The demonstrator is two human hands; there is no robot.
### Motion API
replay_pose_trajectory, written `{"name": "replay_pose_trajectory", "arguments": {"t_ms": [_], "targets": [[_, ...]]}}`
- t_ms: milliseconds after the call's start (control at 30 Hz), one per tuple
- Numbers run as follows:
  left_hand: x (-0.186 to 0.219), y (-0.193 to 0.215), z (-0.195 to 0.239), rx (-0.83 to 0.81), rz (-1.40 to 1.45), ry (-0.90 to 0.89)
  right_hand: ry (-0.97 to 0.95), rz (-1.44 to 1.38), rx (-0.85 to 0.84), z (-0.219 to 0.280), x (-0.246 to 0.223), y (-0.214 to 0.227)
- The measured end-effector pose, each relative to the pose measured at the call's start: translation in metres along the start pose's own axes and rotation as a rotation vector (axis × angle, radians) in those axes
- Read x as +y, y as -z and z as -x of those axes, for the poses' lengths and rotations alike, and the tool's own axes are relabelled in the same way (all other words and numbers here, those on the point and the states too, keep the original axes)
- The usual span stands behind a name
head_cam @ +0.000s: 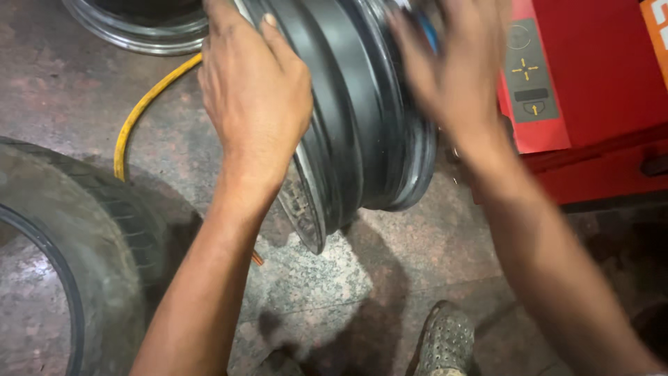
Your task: The person scrubs the inner barrel of a detached car wheel rim using a small abrasive pad. They rotate the rim by hand to access different sections while scrubbing the curved metal surface.
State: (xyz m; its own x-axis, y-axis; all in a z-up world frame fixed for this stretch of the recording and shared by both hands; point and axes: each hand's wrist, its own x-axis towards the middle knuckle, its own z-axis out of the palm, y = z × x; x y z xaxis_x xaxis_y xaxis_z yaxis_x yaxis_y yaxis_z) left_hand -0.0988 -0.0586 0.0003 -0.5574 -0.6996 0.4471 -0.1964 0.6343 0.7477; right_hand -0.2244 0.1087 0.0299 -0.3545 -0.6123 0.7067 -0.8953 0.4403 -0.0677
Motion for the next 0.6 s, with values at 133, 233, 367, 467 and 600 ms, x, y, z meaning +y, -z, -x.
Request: {"name": "replay_pose_trajectory", "arguments": {"t_ms": [133,233,367,467,600], "targets": [[-0.004,-0.005,0.002,0.012,0.029,0.01,-0.09,0.113,0.083,0.074,-0.039,0.028],[-0.005,-0.006,0.01,0.048,0.032,-0.034,-0.157,-0.107,0.069,0.054,-0.019,0.017],[-0.008,-0.001,-0.002,0.009,0.003,0.016,-0.078,-0.186,-0.011,-0.017,0.013,-0.013],[-0.005,-0.002,-0.004,0.018,-0.027,-0.008,-0.122,-0.257,0.011,0.02,-0.004,0.009],[-0.002,0.001,0.02,0.011,0.019,-0.011,-0.261,-0.224,0.027,0.046,-0.018,0.028]]}}
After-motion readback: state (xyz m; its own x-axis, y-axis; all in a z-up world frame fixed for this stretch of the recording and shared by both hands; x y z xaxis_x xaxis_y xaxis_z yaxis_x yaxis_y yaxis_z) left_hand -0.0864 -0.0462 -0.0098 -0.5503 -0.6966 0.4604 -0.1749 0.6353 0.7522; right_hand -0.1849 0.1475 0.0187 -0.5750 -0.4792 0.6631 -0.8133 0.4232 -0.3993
